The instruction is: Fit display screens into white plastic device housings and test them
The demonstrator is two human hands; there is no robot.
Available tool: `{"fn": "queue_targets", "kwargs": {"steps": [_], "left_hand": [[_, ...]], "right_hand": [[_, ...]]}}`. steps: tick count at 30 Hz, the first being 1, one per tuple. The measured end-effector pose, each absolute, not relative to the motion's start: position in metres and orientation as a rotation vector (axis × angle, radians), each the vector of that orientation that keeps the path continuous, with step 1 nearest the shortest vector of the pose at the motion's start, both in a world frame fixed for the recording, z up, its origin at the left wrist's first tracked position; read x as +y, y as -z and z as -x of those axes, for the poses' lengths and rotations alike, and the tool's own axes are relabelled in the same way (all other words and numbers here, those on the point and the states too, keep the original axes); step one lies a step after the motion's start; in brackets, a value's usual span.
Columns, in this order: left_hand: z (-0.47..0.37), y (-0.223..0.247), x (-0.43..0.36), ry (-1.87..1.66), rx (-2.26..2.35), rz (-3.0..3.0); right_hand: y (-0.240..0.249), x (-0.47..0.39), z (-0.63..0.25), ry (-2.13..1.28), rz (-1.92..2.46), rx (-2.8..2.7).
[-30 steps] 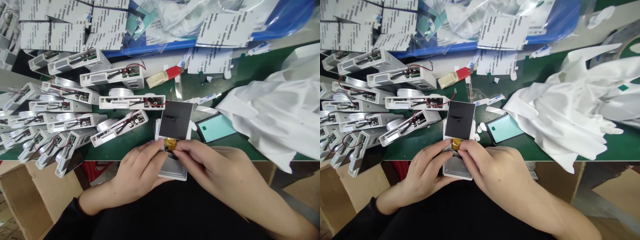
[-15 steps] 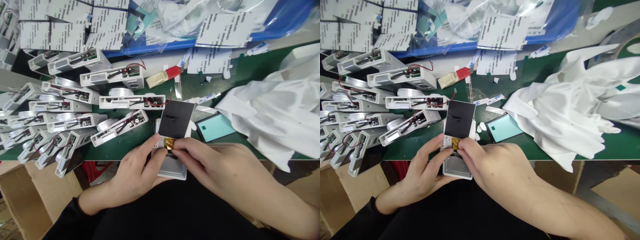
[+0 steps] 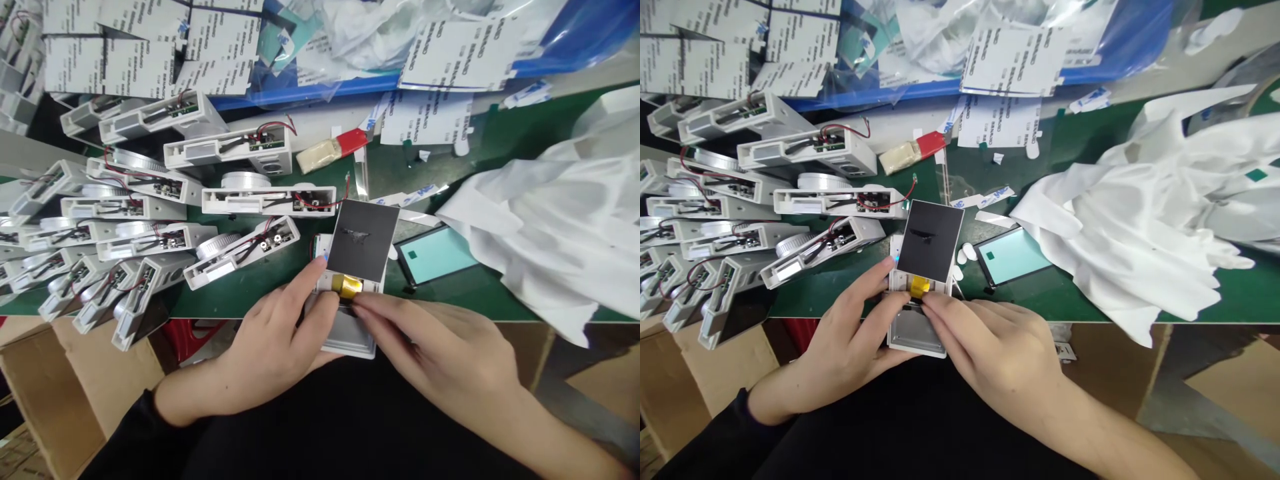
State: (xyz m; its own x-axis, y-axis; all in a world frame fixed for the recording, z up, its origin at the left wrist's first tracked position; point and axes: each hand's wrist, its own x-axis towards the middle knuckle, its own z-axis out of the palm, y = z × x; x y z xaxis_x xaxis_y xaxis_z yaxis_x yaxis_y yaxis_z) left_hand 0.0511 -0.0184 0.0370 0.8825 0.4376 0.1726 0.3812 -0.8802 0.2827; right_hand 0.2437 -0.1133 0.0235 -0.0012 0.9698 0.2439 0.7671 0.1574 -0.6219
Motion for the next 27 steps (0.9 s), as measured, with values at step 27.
{"fn": "queue_targets", "kwargs": {"steps": [27], "left_hand": [[-0.05, -0.023, -0.021, -0.583, 0.683, -2.743]], "right_hand": [[-0.026, -0.106, -0.246, -0.461, 1.684, -1.73]]}}
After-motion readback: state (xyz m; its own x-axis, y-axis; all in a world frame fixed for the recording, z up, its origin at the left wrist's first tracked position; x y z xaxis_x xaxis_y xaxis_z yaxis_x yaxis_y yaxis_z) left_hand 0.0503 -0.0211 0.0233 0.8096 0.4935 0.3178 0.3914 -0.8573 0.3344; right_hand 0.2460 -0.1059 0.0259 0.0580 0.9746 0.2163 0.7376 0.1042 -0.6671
